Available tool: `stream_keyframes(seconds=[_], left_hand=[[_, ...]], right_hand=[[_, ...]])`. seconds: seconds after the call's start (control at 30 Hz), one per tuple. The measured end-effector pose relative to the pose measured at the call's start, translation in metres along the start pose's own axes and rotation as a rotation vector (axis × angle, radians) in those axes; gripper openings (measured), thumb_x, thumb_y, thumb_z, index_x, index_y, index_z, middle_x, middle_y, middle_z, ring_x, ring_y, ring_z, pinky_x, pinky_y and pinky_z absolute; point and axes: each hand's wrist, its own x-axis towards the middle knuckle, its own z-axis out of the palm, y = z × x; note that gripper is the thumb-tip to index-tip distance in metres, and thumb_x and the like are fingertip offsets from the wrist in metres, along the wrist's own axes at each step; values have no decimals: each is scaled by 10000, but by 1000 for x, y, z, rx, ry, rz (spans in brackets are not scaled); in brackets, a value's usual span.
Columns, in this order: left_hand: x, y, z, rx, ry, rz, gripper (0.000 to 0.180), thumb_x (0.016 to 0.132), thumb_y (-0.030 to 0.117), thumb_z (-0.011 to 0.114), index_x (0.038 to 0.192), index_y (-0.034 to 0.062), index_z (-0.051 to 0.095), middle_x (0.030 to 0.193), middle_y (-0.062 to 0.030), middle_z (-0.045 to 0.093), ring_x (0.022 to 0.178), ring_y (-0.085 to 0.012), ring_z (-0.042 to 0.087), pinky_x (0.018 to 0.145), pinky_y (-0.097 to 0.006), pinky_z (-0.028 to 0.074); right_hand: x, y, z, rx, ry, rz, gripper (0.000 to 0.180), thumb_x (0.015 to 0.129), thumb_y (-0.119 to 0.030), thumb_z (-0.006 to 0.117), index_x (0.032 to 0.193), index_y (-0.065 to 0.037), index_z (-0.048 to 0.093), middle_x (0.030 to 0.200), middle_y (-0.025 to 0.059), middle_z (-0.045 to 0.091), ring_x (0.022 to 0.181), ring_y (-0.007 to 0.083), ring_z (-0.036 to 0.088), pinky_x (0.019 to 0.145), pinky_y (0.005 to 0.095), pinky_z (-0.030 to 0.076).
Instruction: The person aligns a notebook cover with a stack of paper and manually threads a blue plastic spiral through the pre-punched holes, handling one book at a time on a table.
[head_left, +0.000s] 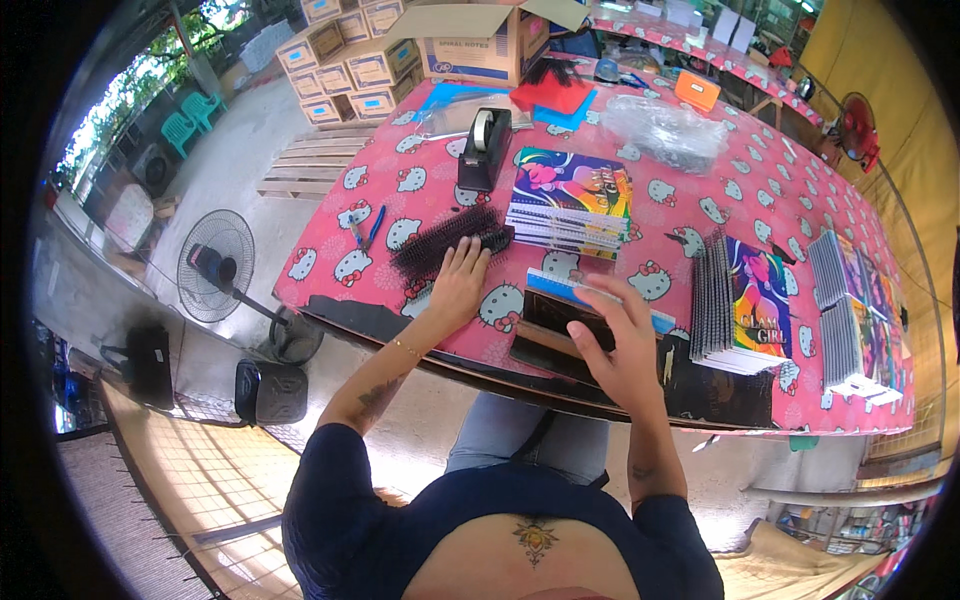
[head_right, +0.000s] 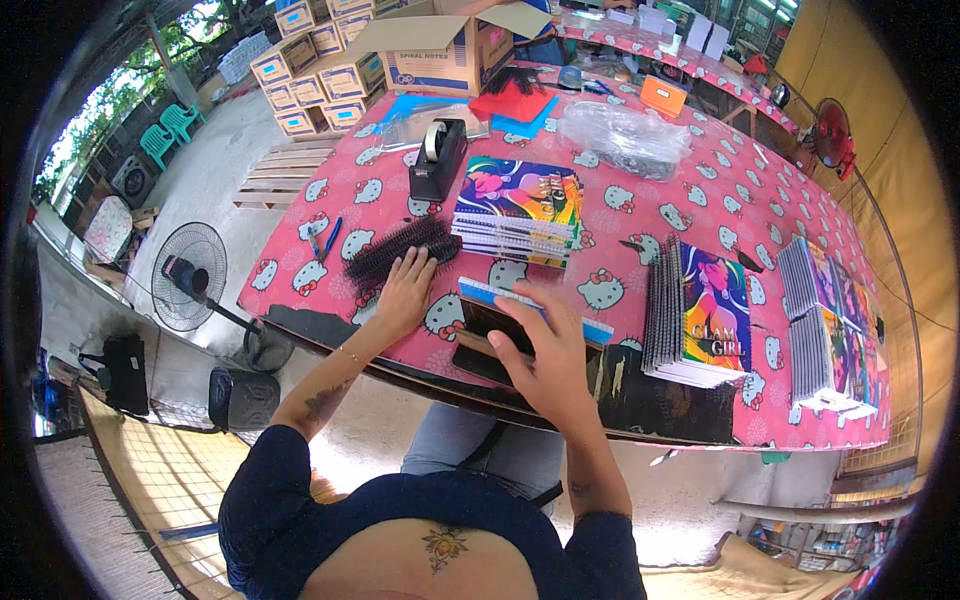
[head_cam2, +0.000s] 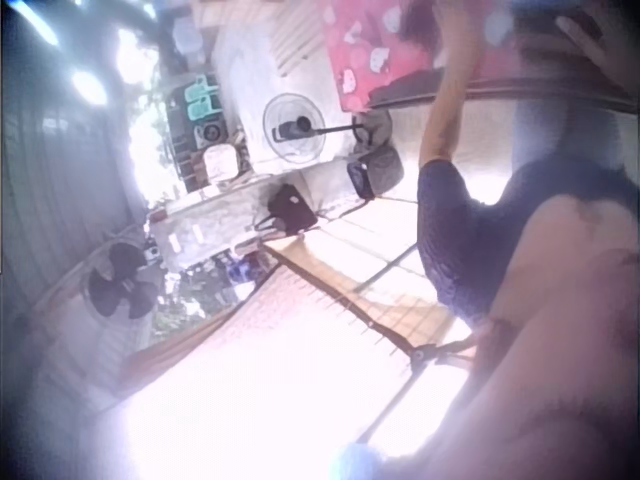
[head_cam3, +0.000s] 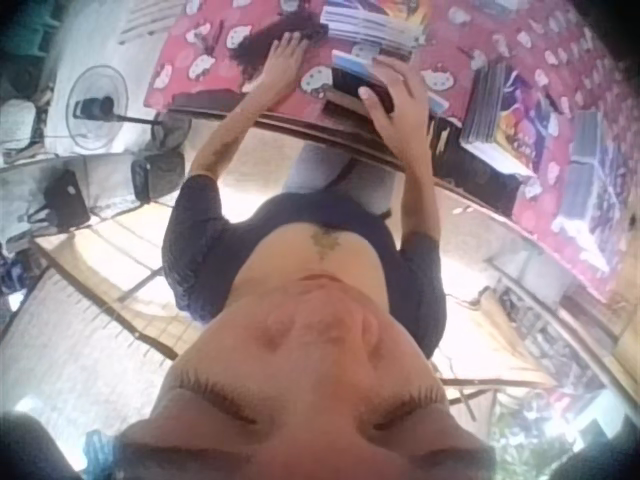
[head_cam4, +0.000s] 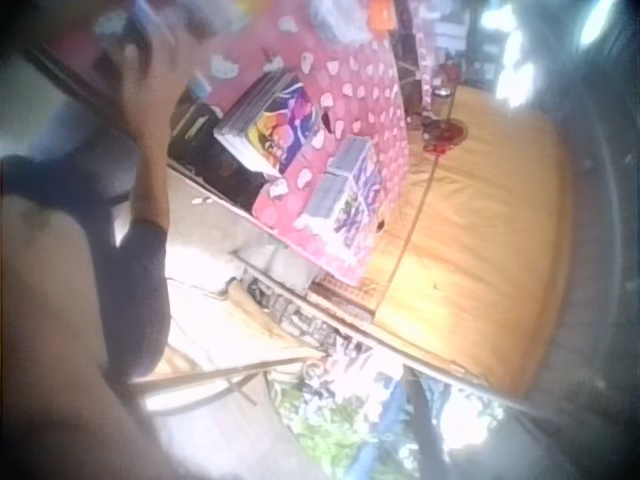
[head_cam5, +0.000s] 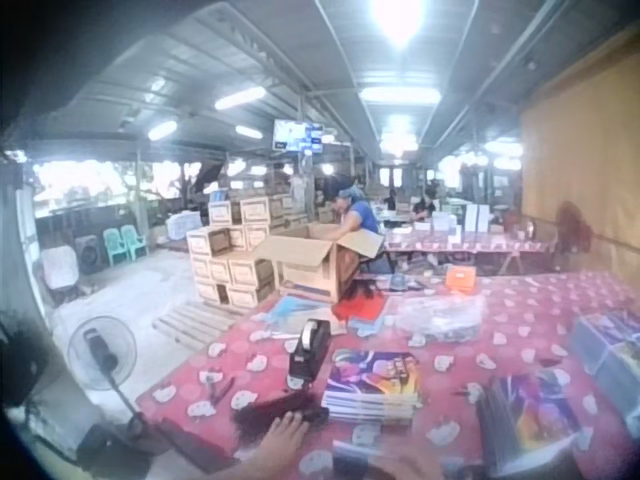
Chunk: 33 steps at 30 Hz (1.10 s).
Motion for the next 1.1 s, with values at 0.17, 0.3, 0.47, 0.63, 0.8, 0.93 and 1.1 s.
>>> stream_keyframes(seconds=[0.17,0.3,0.47,0.63,0.8,0.93,1.1], left_hand=[[16,-9,-13,-25,-103,-175,510,969,199,558,1466,114,483,1579,-195,370,1471,-396,327,1132,-662,293],[9,-18,-12,-3,-86,-43,492,953,172,572,1436,101,512,1554,-159,416,1438,-372,381,1128,-654,299],[40,-8,-63,-223,167,-144,488,901,48,612,1386,70,567,1240,-156,656,1077,-353,633,911,-474,499],[28,63,-130,-789,207,-206,355,905,36,677,1259,22,661,951,-165,711,709,-263,689,625,-354,545],[26,79,-136,-831,241,-175,244,917,67,706,1152,5,719,913,-150,699,670,-211,679,601,-328,551],[30,82,-141,-875,203,-222,232,913,62,707,1137,6,724,917,-152,687,670,-232,683,608,-321,561],[29,77,-131,-779,172,-179,183,930,78,694,1093,1,725,928,-146,686,723,-232,692,607,-320,559]], right_hand=[[2,-2,7,-41,-2,-50,332,885,-187,731,1191,-71,672,1246,134,627,1159,344,587,1004,450,418],[10,1,13,-93,-29,-64,341,885,-195,727,1197,-71,668,1259,136,615,1168,351,576,1003,466,419],[27,22,48,-301,-32,-73,263,898,-194,695,1141,-94,682,1082,114,686,1008,312,650,863,444,482],[29,33,57,-310,-55,-42,157,903,-181,672,1037,-100,684,864,87,693,815,301,675,712,426,502],[30,31,58,-282,-69,-10,138,899,-181,673,1011,-101,687,852,93,687,775,316,670,664,440,503],[32,29,55,-257,-63,-22,131,900,-176,673,1004,-99,689,845,95,691,766,325,672,649,453,508],[33,28,56,-251,-40,-14,133,895,-177,676,1003,-99,689,838,97,696,733,329,673,618,457,509]])
